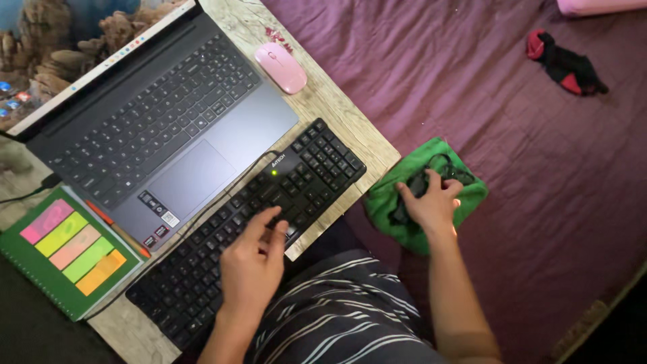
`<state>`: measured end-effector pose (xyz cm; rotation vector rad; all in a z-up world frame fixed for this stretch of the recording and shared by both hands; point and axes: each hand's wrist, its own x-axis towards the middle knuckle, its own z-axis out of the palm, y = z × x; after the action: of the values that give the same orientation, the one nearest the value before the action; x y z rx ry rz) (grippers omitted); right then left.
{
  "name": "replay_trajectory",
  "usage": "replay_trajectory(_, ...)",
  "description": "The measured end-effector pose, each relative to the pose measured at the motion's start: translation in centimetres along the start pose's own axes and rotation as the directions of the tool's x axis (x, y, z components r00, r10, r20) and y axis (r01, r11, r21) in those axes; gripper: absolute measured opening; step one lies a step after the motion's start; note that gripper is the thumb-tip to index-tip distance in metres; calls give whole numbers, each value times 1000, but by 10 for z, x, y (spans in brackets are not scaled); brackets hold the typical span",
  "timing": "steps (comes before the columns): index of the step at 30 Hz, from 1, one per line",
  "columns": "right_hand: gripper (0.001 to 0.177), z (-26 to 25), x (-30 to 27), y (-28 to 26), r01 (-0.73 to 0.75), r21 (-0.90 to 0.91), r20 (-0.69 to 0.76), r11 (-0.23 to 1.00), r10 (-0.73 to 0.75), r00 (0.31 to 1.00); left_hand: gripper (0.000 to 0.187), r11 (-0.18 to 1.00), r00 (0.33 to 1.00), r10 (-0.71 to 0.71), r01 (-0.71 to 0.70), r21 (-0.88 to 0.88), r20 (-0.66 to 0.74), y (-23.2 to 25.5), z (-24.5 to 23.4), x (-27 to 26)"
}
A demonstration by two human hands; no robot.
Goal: The person sits at a small table with a laptop and wipes an external keyboard with a green cloth, turning it over to clean its underside. They plug the keyboard's cable into the laptop, arrange a notebook beside it, and handle a pink mouse, positioning the peripherals around the laptop.
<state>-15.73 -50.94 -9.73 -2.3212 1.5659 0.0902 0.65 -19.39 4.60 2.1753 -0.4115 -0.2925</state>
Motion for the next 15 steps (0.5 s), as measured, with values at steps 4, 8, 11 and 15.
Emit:
replay_trajectory(4,80,5,16,31,-30,230,11,973,29,1000,27,995,993,-93,95,-11,75,0,-4,-6)
replay_trajectory(8,72,9,29,74,53,232,-163,971,-15,986,27,974,974,-212,217,-69,78,-8,-12,-11)
replay_trajectory(11,62,5,34,105,149,343,-216,928,-77,973,26,973,980,-194,199,-118,52,-15,-18,-15)
replay_trajectory(15,57,-10,43,123,218,364,-302,906,-106,947,25,956,987,-154,161,-245,48,-18,-22,-20)
